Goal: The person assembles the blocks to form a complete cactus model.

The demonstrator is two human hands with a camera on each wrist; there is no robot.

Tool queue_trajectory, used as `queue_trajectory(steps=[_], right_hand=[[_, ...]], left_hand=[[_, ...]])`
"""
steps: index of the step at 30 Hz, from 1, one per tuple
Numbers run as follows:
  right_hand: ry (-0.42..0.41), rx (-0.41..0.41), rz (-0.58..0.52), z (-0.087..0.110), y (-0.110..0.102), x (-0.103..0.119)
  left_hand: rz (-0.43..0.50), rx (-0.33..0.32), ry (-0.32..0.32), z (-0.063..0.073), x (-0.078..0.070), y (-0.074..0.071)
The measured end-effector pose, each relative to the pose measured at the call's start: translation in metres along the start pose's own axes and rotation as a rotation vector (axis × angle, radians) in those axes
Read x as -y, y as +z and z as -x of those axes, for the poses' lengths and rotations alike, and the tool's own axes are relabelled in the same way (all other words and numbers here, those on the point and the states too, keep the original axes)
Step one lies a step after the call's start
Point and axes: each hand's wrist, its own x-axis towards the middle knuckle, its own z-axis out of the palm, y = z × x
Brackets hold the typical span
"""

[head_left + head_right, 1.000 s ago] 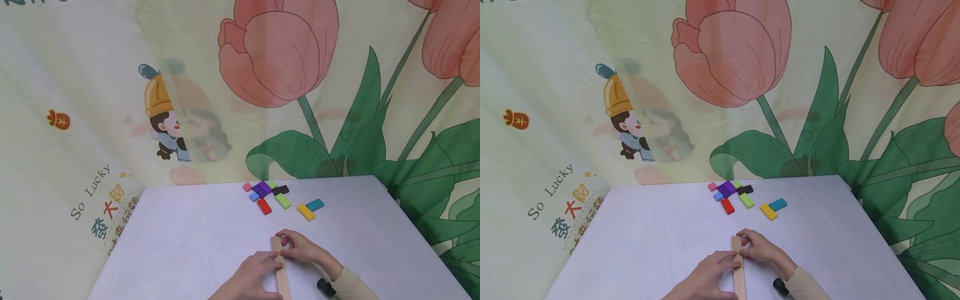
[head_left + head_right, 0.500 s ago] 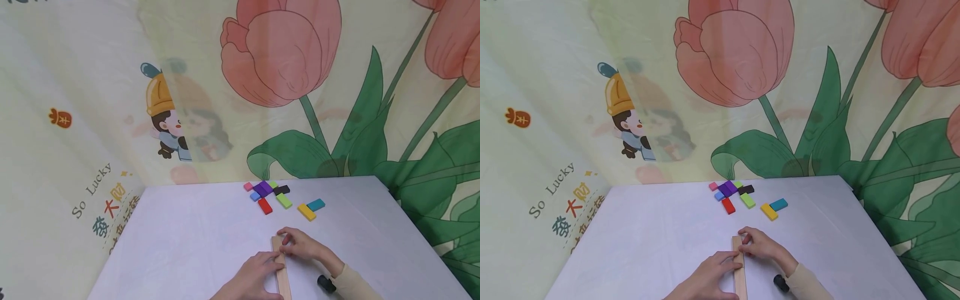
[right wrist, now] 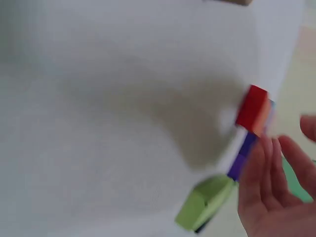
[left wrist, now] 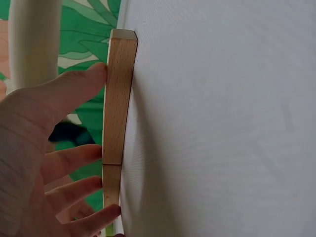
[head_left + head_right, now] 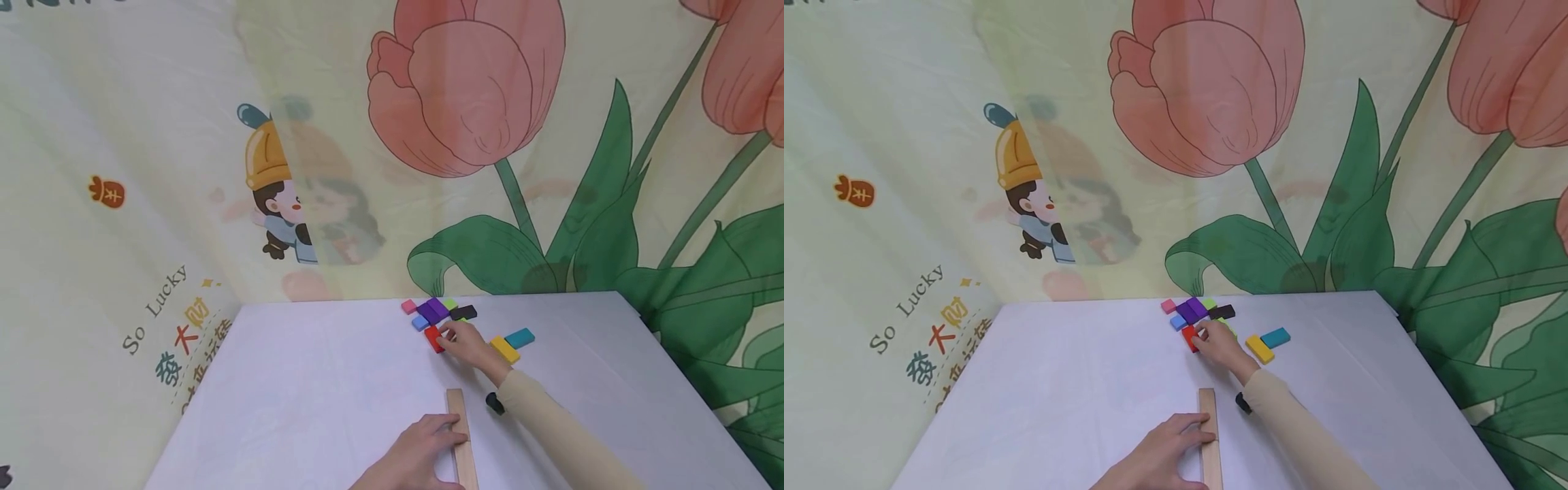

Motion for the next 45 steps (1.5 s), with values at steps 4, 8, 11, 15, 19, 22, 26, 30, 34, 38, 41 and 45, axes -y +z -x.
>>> queue_trajectory(steps=[4,8,11,15,19,22,26,30,34,38,41,45], right_hand=[[-0.030,-0.086,0.076,-0.025,0.013,0.004],[-0.068,-0.141,0.147,-0.040,0.020,0.006],[-0.075,-0.153,0.184,-0.046,0.023,0.007],[-0.081,-0.160,0.204,-0.050,0.027,0.011],[-0.092,-0.175,0.207,-0.049,0.027,0.015],[-0.077,-0.174,0.224,-0.049,0.027,0.017],[-0.064,-0.139,0.227,-0.051,0.027,0.018],[-0.086,-0.106,0.204,-0.052,0.027,0.020],[-0.085,-0.112,0.127,-0.051,0.026,0.019],[-0.069,-0.138,-0.039,-0.049,0.022,0.018],[-0.080,-0.143,-0.138,-0.046,0.016,0.016],[-0.082,-0.105,-0.199,-0.036,0.007,0.015]], left_hand=[[-0.016,-0.031,0.035,0.002,0.001,0.000],[-0.037,-0.063,0.081,0.001,0.003,0.001],[-0.045,-0.070,0.100,0.001,0.005,0.002],[-0.078,-0.076,0.116,0.000,0.007,0.001],[-0.074,-0.072,0.117,0.001,0.006,-0.001],[-0.053,-0.055,0.107,0.000,0.005,-0.001],[-0.043,-0.033,0.094,0.000,0.006,0.000],[-0.054,-0.035,0.089,0.001,0.007,0.000],[-0.049,-0.029,0.088,0.000,0.006,0.000],[-0.024,-0.010,0.077,0.000,0.004,-0.002],[-0.024,-0.010,0.075,0.001,0.002,-0.003],[-0.050,-0.028,0.081,0.002,0.002,-0.004]])
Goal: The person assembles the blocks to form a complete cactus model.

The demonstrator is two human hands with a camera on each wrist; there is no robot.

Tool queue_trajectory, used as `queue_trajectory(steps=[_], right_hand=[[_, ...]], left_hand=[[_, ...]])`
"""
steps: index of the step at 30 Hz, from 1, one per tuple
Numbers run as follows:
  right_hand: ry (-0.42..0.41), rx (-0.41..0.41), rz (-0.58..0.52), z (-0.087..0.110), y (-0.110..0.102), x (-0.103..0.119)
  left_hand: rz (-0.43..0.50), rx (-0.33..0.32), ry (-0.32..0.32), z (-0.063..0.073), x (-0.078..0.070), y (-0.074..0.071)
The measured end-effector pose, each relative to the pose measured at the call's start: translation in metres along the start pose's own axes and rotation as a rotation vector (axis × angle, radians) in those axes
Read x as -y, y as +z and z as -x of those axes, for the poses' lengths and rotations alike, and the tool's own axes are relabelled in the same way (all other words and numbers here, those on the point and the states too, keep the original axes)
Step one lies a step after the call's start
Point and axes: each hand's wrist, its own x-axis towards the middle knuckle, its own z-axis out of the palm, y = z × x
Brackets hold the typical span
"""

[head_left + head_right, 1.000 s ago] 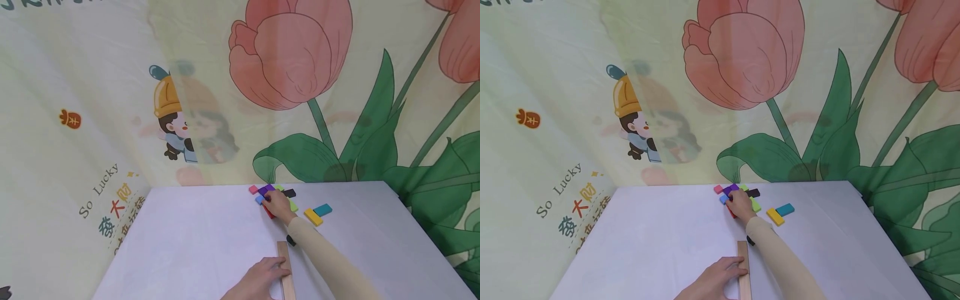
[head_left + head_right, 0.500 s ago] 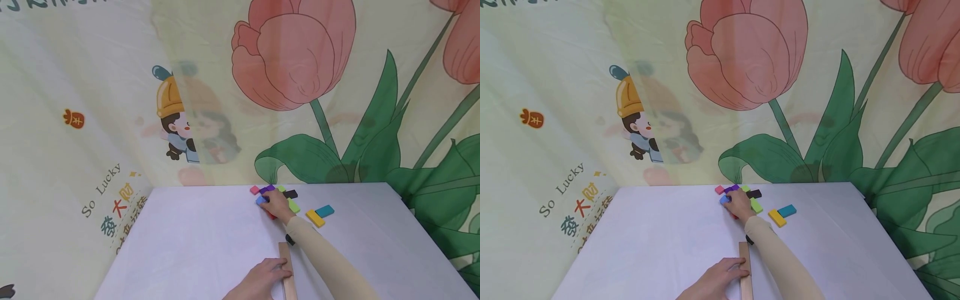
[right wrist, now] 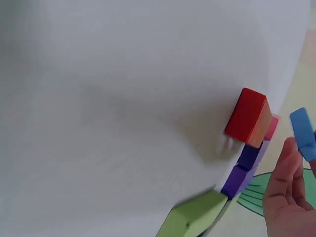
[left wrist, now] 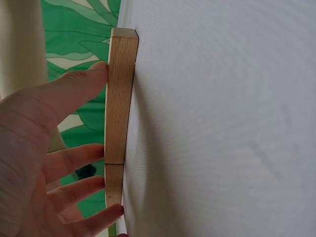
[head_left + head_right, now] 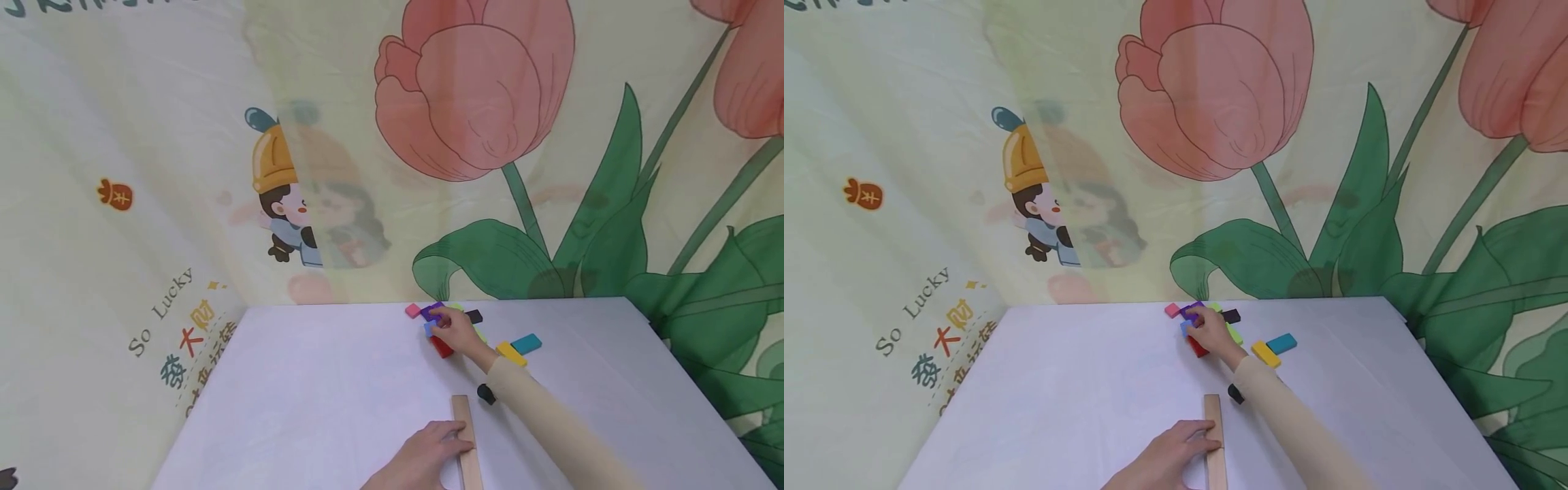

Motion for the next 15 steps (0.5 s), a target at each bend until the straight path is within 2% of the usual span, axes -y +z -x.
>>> queue_trajectory(steps=[9,15], right_hand=[[0.068,0.102,0.015,0.036,-0.026,-0.014],[0.112,0.157,0.026,0.057,-0.031,-0.026]], left_hand=[[-0.010,0.007,-0.027,-0.002,0.000,0.003],[0.008,0.027,-0.062,-0.002,0.001,0.004]])
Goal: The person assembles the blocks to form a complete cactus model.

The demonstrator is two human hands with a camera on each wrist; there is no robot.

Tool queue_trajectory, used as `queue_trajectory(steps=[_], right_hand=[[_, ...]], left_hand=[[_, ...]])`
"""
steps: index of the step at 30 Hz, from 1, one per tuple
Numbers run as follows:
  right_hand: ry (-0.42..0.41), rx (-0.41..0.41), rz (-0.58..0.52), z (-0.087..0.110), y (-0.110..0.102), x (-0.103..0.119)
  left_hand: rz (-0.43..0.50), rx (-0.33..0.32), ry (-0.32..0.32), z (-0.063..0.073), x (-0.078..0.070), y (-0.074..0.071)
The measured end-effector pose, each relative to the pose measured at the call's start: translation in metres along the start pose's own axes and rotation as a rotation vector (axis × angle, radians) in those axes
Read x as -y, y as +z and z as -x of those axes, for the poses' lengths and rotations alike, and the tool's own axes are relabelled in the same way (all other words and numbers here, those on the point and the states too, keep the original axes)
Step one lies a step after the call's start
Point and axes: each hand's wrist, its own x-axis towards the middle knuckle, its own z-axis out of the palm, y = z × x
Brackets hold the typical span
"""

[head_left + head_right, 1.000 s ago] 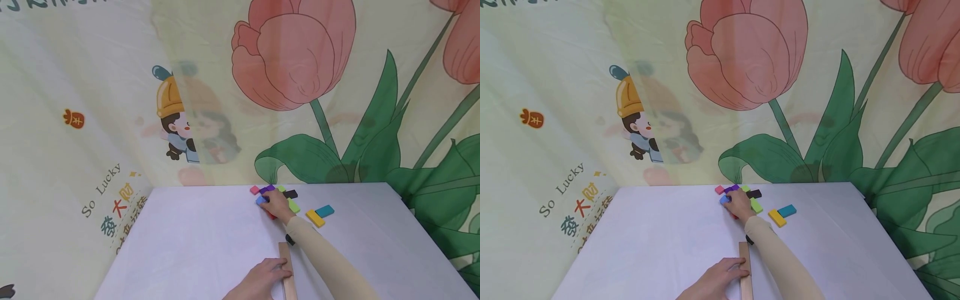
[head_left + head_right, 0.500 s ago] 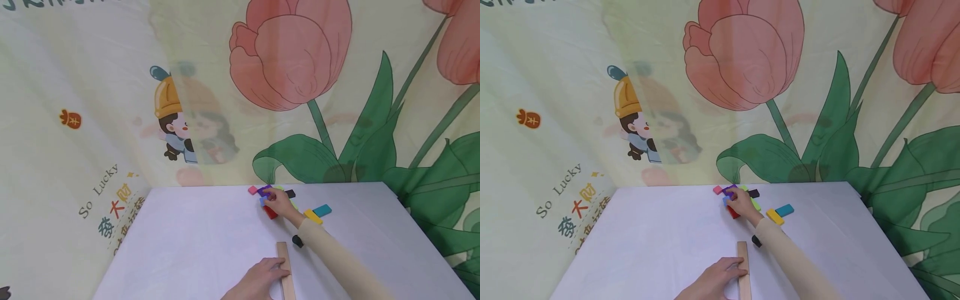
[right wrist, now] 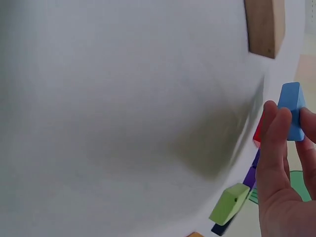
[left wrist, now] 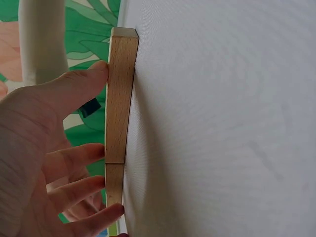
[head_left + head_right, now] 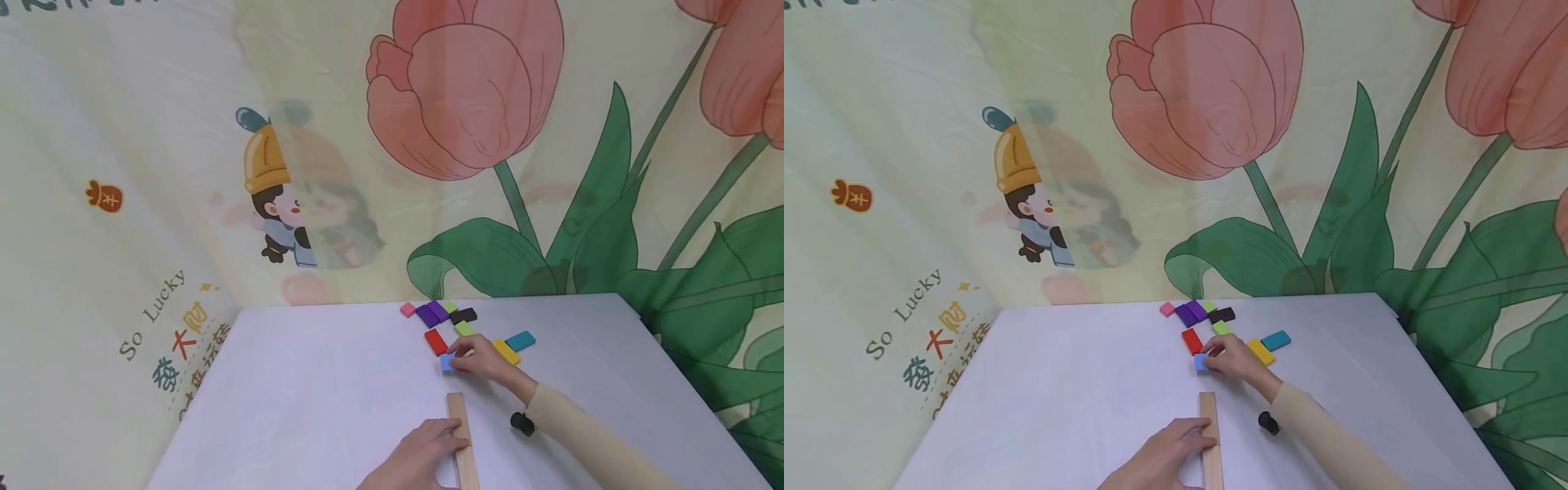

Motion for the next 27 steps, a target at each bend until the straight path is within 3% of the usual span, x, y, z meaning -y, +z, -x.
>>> queue_trajectory(steps=[10,19,27], right_hand=[[-0.011,0.030,0.016,0.012,0.005,-0.012],[0.030,0.053,-0.010,0.018,0.006,-0.015],[-0.004,0.093,0.000,0.018,0.005,-0.017]], left_hand=[[-0.020,-0.025,0.012,0.002,-0.001,0.000],[-0.048,-0.034,0.021,0.001,-0.001,0.001],[-0.038,-0.020,0.006,0.001,-0.003,0.000]])
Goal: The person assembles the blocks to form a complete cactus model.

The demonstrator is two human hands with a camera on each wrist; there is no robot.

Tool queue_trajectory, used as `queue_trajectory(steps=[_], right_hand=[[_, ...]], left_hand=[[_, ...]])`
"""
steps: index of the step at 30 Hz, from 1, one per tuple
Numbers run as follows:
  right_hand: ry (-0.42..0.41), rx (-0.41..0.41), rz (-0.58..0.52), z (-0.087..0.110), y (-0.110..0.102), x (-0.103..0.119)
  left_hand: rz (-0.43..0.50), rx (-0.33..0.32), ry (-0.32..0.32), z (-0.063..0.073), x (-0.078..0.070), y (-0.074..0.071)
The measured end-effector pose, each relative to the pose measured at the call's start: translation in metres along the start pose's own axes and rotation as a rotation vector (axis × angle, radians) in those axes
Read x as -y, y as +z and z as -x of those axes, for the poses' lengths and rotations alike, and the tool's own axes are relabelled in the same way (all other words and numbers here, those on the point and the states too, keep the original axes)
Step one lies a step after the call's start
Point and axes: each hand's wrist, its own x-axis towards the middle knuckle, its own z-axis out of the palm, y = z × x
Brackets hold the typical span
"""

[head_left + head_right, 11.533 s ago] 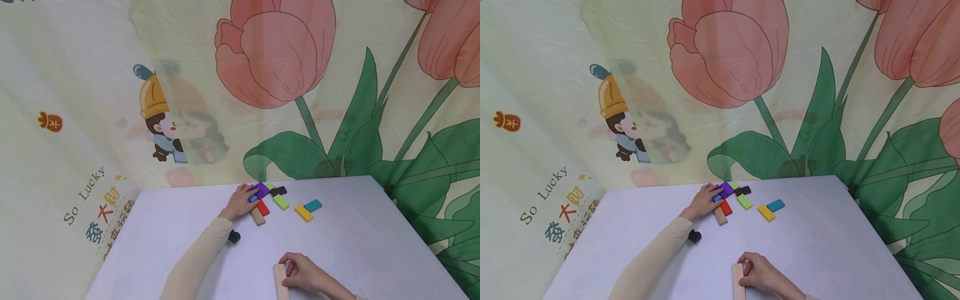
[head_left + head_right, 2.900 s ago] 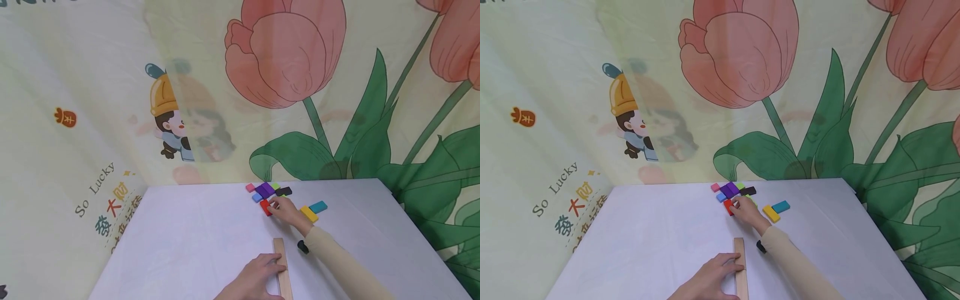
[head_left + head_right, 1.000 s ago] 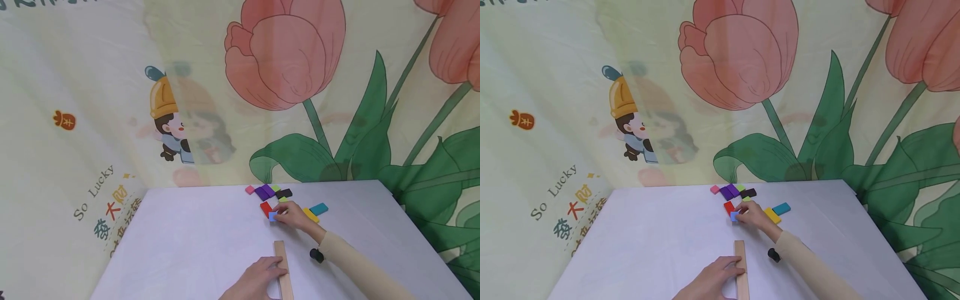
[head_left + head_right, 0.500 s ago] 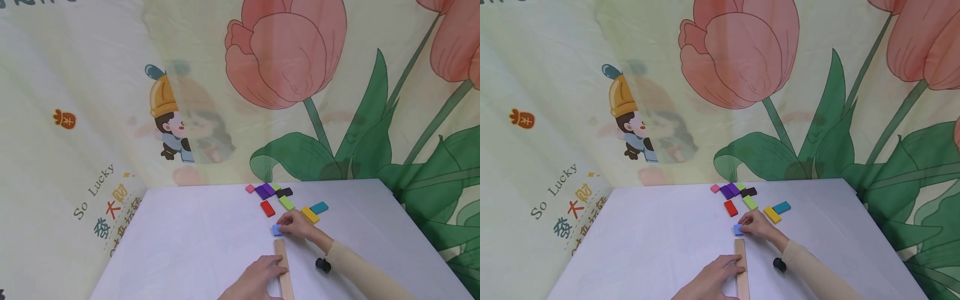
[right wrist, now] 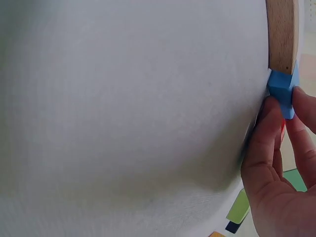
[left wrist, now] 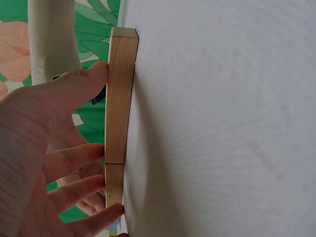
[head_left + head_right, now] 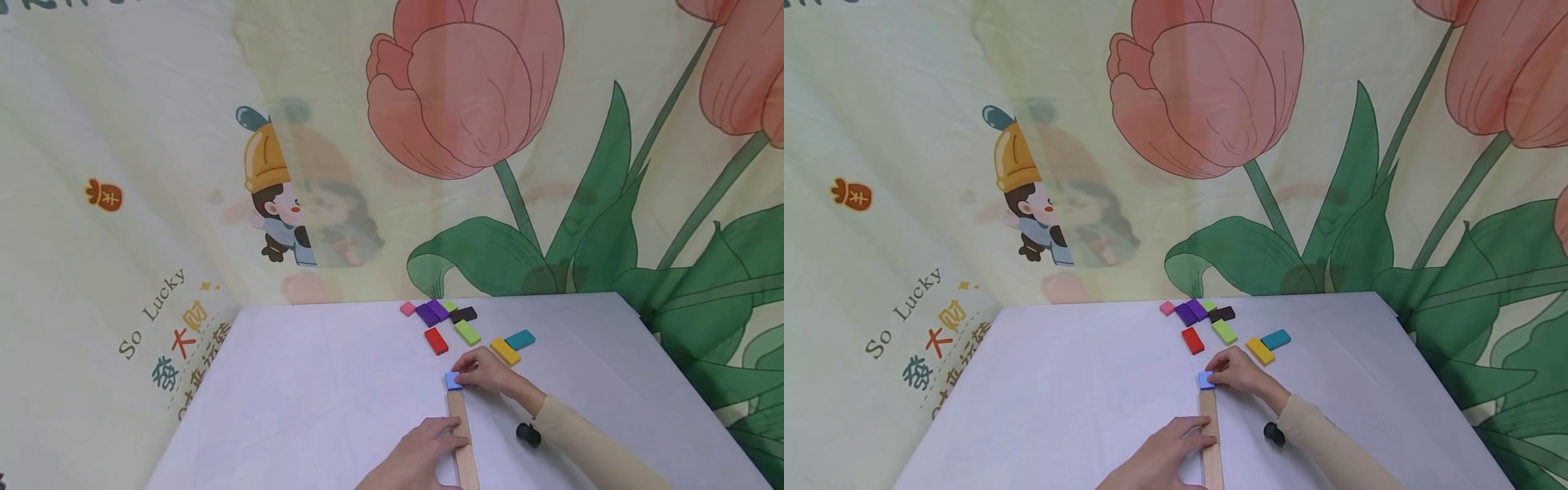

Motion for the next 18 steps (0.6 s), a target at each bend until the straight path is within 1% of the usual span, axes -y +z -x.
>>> queue_trajectory(steps=[3,10,18], right_hand=[[-0.011,0.022,0.005,0.0003,-0.0009,-0.0006],[-0.034,0.060,0.032,0.0019,-0.0013,-0.0018],[-0.068,0.078,0.044,0.0036,-0.0028,-0.0005]], left_hand=[[0.020,0.017,-0.014,0.0000,0.0002,-0.0001],[0.009,0.006,-0.004,0.0008,0.0002,-0.0005],[0.048,0.041,-0.039,0.0010,-0.0013,-0.0034]])
